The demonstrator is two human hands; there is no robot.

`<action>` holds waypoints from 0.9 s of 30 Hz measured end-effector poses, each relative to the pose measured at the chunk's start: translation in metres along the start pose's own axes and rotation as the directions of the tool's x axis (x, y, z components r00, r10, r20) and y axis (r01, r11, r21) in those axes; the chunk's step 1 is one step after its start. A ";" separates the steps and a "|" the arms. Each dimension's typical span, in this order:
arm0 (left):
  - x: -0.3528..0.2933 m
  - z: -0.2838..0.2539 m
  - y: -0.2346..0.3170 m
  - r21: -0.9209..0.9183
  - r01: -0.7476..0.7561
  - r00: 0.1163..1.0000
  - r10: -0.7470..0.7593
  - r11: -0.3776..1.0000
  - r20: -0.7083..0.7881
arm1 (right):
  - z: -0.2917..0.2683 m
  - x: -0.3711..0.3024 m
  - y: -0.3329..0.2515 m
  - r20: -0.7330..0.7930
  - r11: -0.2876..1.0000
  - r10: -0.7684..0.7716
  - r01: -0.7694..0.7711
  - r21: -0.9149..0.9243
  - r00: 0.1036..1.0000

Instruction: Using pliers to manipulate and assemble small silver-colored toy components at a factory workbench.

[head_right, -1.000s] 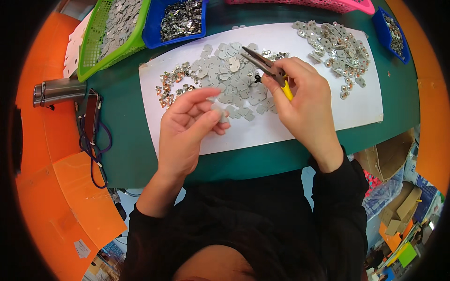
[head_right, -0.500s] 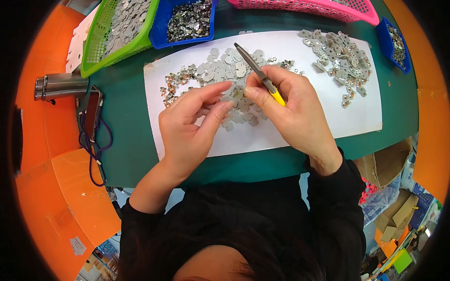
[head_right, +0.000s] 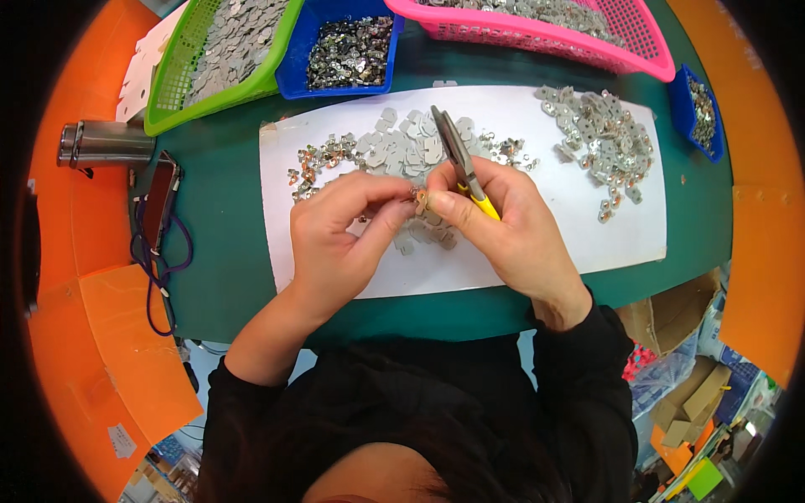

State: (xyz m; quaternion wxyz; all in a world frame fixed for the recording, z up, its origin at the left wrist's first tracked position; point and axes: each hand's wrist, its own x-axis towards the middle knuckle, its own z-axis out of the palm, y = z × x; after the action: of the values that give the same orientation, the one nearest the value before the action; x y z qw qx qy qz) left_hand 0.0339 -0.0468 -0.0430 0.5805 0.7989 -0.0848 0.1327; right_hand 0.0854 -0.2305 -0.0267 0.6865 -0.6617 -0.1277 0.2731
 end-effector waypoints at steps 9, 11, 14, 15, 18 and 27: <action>-0.003 -0.021 -0.007 -0.680 0.730 0.638 -0.285 -0.070 0.715 | 0.002 0.004 0.000 0.020 0.968 -0.196 0.197 -0.153 0.980; -0.006 -0.021 -0.014 -0.673 0.729 0.634 -0.244 -0.128 0.734 | 0.002 0.005 0.002 0.026 0.847 -0.394 0.374 -0.378 0.919; -0.009 -0.023 -0.017 -0.647 0.738 0.616 -0.202 -0.190 0.761 | -0.006 0.012 0.000 0.304 0.340 -0.687 0.662 -0.668 0.660; -0.009 -0.023 -0.017 -0.632 0.750 0.600 -0.200 -0.194 0.774 | -0.004 0.010 -0.002 0.343 0.153 -0.738 0.640 -0.753 0.581; -0.007 -0.028 -0.013 -0.635 0.753 0.605 -0.195 -0.176 0.772 | -0.007 0.004 -0.003 0.415 -0.024 -0.756 0.612 -0.790 0.506; -0.006 -0.021 0.000 -0.625 0.576 0.817 -0.353 0.527 0.456 | 0.013 -0.004 -0.012 -0.005 0.940 -0.130 0.122 -0.319 0.991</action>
State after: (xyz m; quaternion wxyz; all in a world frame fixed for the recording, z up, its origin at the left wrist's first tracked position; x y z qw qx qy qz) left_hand 0.0263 -0.0269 -0.0389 0.8486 0.4950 0.0080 -0.1864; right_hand 0.0776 -0.2217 -0.0132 0.5884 -0.7576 -0.2034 0.1960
